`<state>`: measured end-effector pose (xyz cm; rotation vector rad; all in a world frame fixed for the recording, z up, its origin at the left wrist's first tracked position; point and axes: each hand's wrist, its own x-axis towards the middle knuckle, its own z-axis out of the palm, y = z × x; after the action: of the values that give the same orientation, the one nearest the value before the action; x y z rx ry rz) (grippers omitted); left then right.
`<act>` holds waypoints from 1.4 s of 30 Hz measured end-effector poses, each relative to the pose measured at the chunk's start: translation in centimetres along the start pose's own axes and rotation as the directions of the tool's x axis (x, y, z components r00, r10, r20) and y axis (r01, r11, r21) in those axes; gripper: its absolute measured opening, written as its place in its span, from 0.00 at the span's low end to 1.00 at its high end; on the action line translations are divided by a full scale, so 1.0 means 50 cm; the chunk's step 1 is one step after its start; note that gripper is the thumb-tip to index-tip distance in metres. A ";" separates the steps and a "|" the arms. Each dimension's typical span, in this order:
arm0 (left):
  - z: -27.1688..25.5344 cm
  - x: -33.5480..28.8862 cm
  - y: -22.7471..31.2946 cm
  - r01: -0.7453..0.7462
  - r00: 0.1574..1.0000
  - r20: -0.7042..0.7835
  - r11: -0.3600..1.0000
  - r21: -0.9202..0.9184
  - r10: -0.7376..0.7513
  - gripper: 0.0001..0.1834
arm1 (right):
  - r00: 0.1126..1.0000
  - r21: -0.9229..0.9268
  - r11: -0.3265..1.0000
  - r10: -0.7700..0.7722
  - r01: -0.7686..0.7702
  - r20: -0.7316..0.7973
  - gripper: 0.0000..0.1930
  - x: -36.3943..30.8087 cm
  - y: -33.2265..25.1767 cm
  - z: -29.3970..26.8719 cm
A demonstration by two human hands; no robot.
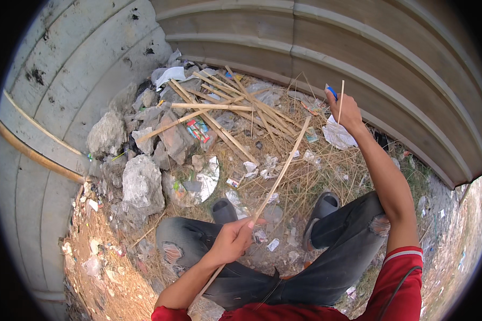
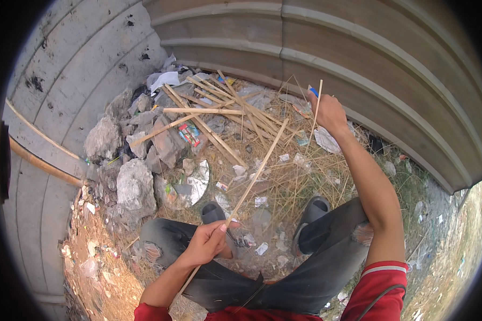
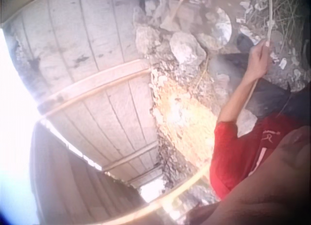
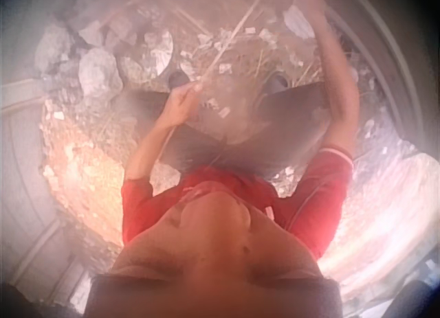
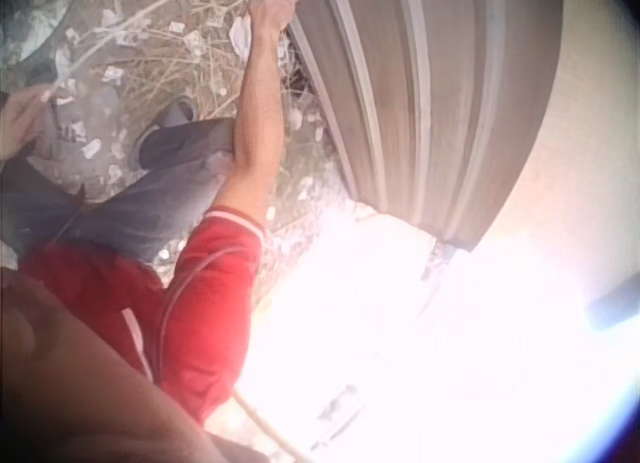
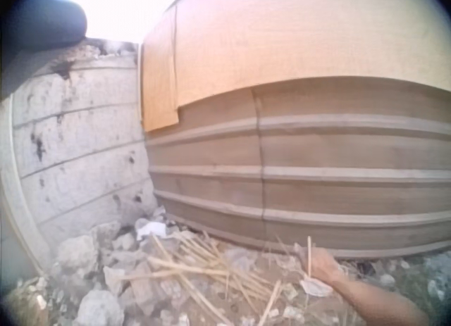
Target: The person sits on the ground inside a concrete structure and uses a blue utility knife to shave thin strips off a long bamboo stick. They hold the stick with one hand and scrape the blade along its length repeatedly, creating a pile of shavings on the ground.
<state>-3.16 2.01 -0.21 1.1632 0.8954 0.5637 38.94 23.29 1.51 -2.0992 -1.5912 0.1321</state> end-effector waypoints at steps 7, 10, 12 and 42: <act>-0.007 0.033 0.027 -0.138 0.954 -0.264 0.990 0.025 0.140 0.21 | 0.982 0.224 0.974 -0.084 0.044 0.172 0.40 -0.086 -0.084 -0.003; 0.003 0.038 0.031 -0.160 0.946 -0.279 0.986 0.036 0.163 0.21 | 0.910 0.358 0.901 -0.340 0.244 0.237 0.35 -0.164 -0.178 -0.021; 0.009 0.051 0.034 -0.176 0.942 -0.287 0.984 0.018 0.174 0.21 | 0.801 0.411 0.859 -0.465 0.305 0.377 0.32 -0.225 -0.222 -0.029; 0.016 0.067 0.035 -0.153 0.962 -0.250 0.977 -0.148 0.112 0.21 | 0.582 0.321 0.771 -0.629 0.549 0.515 0.31 -0.318 -0.281 -0.016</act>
<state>-0.56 4.77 0.54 1.0218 0.9607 0.8881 21.93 11.07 4.96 -1.3540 -2.5075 0.7062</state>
